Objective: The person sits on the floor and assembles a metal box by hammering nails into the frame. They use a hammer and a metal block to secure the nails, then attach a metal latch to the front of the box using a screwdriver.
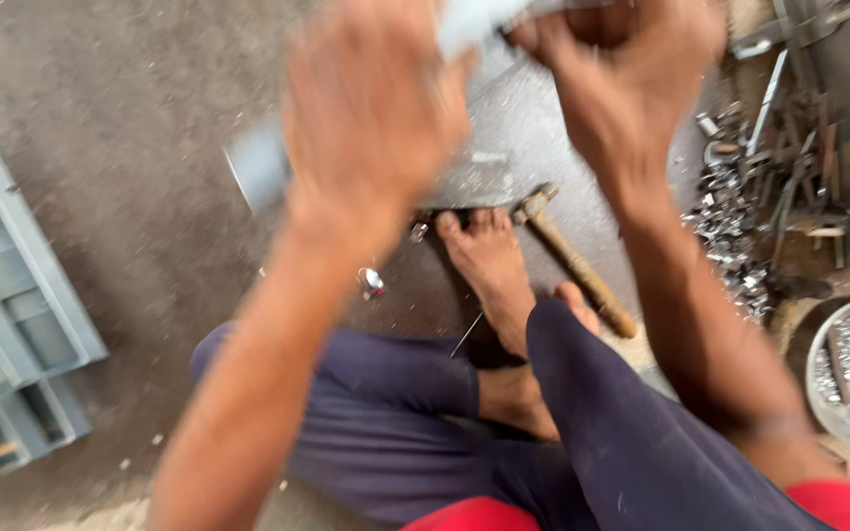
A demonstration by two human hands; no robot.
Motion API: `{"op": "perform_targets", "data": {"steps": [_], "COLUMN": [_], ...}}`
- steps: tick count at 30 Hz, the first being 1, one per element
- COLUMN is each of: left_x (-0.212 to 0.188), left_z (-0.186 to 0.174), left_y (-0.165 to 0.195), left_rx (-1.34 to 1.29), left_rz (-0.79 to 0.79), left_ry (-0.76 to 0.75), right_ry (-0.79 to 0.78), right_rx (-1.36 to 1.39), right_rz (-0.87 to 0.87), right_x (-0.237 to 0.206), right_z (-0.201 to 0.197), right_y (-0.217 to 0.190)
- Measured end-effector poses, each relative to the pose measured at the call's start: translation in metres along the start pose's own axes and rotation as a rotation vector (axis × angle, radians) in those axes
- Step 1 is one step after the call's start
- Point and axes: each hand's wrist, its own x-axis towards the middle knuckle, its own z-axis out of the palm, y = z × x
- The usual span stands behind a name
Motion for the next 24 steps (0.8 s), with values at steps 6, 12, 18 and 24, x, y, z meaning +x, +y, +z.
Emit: {"op": "perform_targets", "data": {"steps": [6, 12, 18, 24], "left_x": [-0.066, -0.1, -0.132, -0.13], "left_z": [-0.007, 0.032, 0.065, 0.076], "left_y": [0.1, 0.104, 0.068, -0.017], "left_rx": [-0.142, -0.267, -0.407, -0.244], "left_rz": [-0.227, -0.219, -0.18, -0.566], "left_ry": [-0.35, -0.376, -0.482, -0.187], "right_ry": [0.151, 0.113, -0.013, -0.163], "right_rx": [0.794, 1.144, 1.042, 0.93], "right_rz": [0.605, 1.296, 1.378, 1.385], "right_x": [-0.093, -0.126, -0.106, -0.116], "right_z": [-0.037, -0.043, -0.014, 0.018], "right_y": [-0.02, 0.004, 0.014, 0.069]}}
